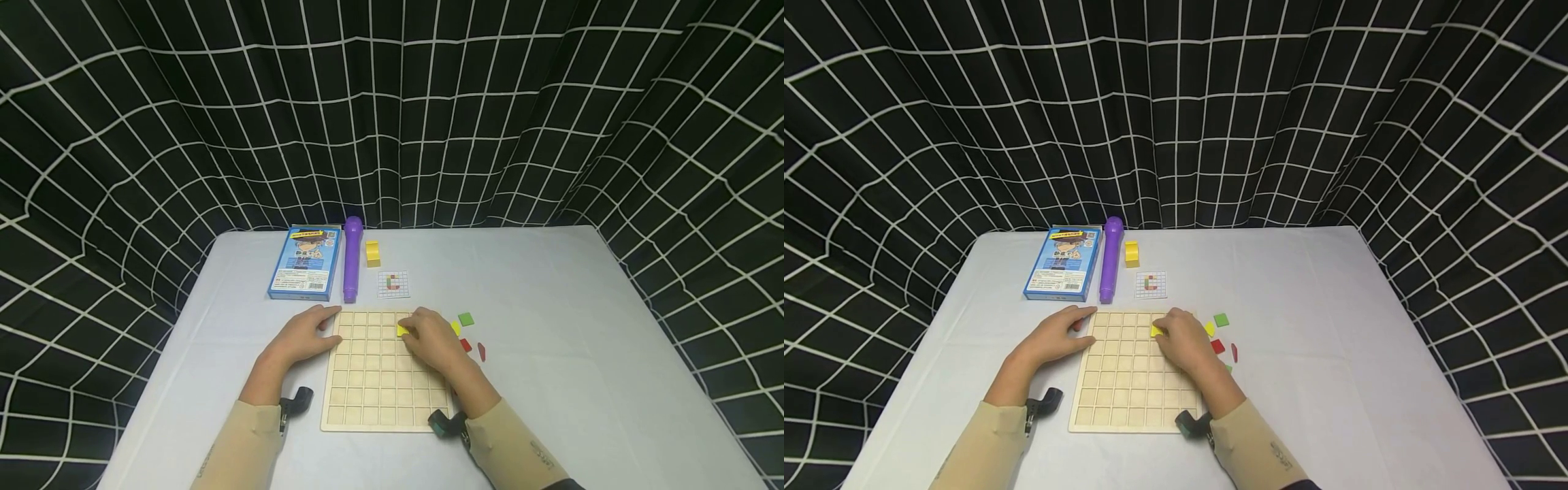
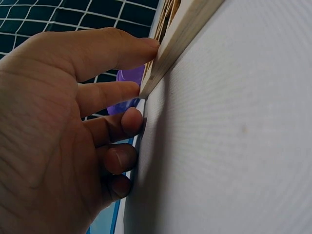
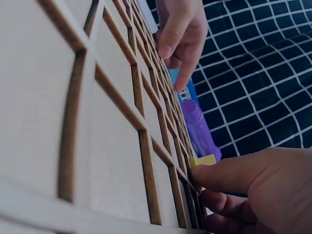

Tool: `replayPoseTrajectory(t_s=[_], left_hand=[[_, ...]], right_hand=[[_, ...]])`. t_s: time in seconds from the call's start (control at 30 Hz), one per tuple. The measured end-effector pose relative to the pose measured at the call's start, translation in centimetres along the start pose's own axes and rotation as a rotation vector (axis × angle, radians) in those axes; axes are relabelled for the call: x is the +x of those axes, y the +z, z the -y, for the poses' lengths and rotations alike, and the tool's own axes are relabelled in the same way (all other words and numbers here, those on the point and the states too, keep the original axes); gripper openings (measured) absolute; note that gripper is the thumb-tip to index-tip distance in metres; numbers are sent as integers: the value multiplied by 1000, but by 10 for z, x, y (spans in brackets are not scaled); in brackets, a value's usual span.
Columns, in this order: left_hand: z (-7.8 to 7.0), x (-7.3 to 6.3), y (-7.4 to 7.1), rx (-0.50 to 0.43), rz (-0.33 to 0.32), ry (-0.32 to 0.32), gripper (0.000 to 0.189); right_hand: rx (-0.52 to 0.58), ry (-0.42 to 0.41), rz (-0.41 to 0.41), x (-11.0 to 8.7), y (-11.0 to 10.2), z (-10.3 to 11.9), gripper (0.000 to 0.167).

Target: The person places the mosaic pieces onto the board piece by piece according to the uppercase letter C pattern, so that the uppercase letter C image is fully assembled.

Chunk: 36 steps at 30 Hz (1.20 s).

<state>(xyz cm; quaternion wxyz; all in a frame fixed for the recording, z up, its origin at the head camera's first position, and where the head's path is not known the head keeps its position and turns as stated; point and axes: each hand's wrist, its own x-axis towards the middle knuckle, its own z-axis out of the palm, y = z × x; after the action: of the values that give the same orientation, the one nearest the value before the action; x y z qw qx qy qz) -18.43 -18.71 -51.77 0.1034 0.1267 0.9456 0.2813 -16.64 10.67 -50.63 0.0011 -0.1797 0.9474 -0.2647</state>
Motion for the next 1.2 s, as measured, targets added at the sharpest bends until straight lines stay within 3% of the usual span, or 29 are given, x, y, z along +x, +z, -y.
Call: replayPoseTrajectory(t_s=[0.2, 0.43, 0.6, 0.83, 1.2], left_hand=[[1, 0, 0, 1, 1, -9, 70], [1, -1, 1, -2, 1, -11, 70], [1, -1, 1, -2, 4, -16, 71], [1, 0, 0, 5, 4, -8, 71], [2, 0, 0, 6, 5, 11, 71]], right_hand=[[27, 30, 25, -1, -1, 1, 27], [-61, -11, 39, -3, -8, 6, 43], [-31, -22, -2, -5, -26, 13, 43], [23, 38, -51, -9, -54, 14, 46], [94, 129, -5, -14, -88, -16, 41]])
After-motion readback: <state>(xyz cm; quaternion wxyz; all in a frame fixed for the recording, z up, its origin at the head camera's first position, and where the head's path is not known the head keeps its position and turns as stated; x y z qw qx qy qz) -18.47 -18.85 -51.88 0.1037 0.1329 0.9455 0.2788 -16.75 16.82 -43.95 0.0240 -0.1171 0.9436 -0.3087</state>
